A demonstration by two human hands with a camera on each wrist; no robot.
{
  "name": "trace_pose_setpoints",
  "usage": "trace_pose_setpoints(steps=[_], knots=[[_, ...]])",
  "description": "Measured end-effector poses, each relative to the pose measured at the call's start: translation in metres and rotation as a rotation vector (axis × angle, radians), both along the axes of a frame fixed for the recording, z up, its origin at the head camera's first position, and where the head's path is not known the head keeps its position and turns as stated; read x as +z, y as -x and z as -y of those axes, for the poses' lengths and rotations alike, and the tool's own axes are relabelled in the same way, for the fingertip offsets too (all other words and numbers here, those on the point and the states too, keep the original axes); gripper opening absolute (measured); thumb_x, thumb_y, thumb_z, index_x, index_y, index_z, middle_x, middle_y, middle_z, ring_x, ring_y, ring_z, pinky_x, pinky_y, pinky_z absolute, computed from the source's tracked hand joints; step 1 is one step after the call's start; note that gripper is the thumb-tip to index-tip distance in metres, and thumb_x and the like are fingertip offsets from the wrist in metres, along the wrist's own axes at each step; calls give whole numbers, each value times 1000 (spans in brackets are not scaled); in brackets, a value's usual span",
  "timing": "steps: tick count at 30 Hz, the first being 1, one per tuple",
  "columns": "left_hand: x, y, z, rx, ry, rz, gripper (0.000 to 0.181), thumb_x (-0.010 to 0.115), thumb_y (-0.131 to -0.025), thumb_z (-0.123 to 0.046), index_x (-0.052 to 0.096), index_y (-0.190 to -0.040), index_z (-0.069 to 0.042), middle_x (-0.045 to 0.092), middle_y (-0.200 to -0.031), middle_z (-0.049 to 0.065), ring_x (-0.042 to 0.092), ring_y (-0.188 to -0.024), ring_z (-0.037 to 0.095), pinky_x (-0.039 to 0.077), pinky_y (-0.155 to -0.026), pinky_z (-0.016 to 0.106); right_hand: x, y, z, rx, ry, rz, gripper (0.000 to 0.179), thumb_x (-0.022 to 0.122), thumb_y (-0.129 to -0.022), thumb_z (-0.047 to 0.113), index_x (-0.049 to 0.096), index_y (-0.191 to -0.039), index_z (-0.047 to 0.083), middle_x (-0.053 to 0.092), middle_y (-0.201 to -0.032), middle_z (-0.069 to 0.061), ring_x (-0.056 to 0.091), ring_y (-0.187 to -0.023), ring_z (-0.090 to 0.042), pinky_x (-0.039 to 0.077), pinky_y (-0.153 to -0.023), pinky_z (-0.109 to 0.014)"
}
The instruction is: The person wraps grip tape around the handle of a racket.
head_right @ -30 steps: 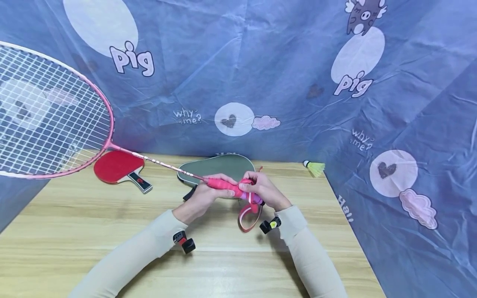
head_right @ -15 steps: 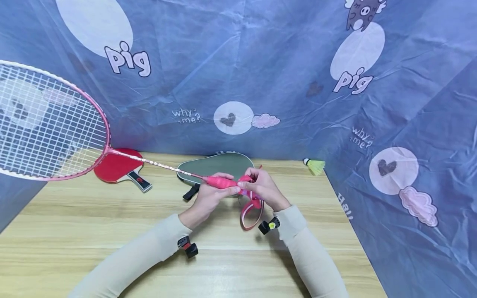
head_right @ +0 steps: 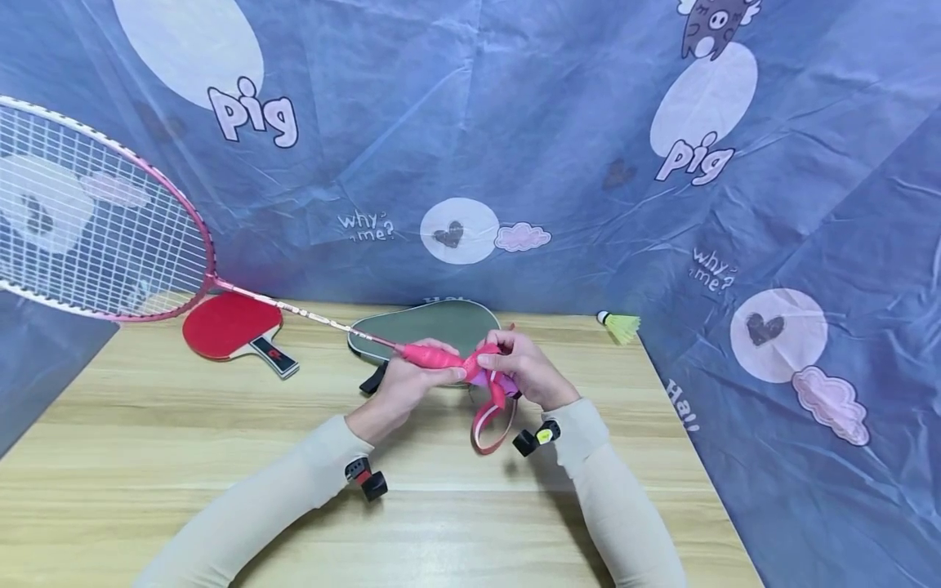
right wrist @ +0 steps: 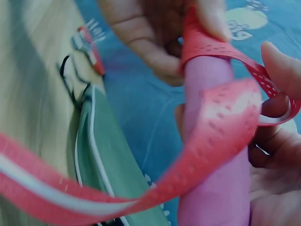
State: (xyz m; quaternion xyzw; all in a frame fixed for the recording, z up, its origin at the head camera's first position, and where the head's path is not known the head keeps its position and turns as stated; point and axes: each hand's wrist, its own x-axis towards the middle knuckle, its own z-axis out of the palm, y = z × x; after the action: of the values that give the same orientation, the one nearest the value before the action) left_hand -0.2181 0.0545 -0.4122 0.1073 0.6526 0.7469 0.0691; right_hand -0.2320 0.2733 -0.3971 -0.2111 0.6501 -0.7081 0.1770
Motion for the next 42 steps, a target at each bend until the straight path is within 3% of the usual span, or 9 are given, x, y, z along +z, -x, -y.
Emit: trace_pose_setpoints(steps=[3,6,10,14,23,31,36,39,42], knots=[[2,1,2,-3,-8,6,38,88,-70,-1,74,-105,-4,77,-95,1,69,-89,11,56,-83,26,0,2,-2,44,98,47,23,48,-96,-4,59,-83,12,68,-84,5,63,-56,-4,52,-47,-18],[3,2,3,-17,-3,11,41,88,-69,-1,73,-106,-3,76,-98,3,69,-90,13,56,-83,27,1,2,-2,27,109,80,25,47,-97,-3,56,-81,14,59,-71,8,54,-56,-2,45,-48,-14],[4,3,5,-45,11,24,44,89,-67,0,72,-108,-3,76,-104,6,69,-93,14,58,-83,27,4,2,1,-71,2,76,23,53,-95,-1,56,-81,16,48,-65,11,41,-57,-4,35,-51,-15],[4,4,6,-80,-13,27,45,89,-67,2,72,-109,-2,75,-107,7,69,-95,15,59,-83,27,8,1,4,-156,-140,63,16,61,-93,2,58,-84,15,52,-68,11,45,-60,-4,39,-55,-17],[3,6,8,-113,-86,22,44,85,-67,10,72,-107,0,77,-95,-4,70,-98,13,58,-86,23,8,-1,11,-178,-293,30,11,60,-95,6,54,-88,11,53,-77,6,50,-69,-9,43,-59,-20],[1,1,0,-140,-110,-28,54,82,-74,7,63,-124,6,71,-119,17,68,-99,8,56,-86,19,5,-3,11,-237,-199,-1,26,64,-91,2,44,-78,13,42,-71,9,43,-64,-5,37,-55,-17],[-4,-2,-6,-45,-27,-67,40,87,-79,-14,72,-114,-1,76,-108,11,70,-91,8,56,-82,22,6,-5,15,-266,-178,-103,25,66,-88,-1,49,-76,14,50,-74,9,46,-67,-4,40,-57,-16],[-5,-4,-7,18,-7,-37,35,88,-77,-17,75,-108,-6,78,-102,7,71,-88,9,56,-81,26,8,-8,18,-244,-181,-117,23,66,-88,-2,51,-78,13,56,-75,8,48,-60,-3,40,-49,-17],[-5,-4,-6,25,-34,16,37,88,-75,-12,74,-109,-4,77,-104,7,71,-92,10,56,-85,27,9,-9,16,-176,-152,-88,20,65,-90,0,52,-80,11,58,-72,6,48,-49,-2,34,-39,-19]])
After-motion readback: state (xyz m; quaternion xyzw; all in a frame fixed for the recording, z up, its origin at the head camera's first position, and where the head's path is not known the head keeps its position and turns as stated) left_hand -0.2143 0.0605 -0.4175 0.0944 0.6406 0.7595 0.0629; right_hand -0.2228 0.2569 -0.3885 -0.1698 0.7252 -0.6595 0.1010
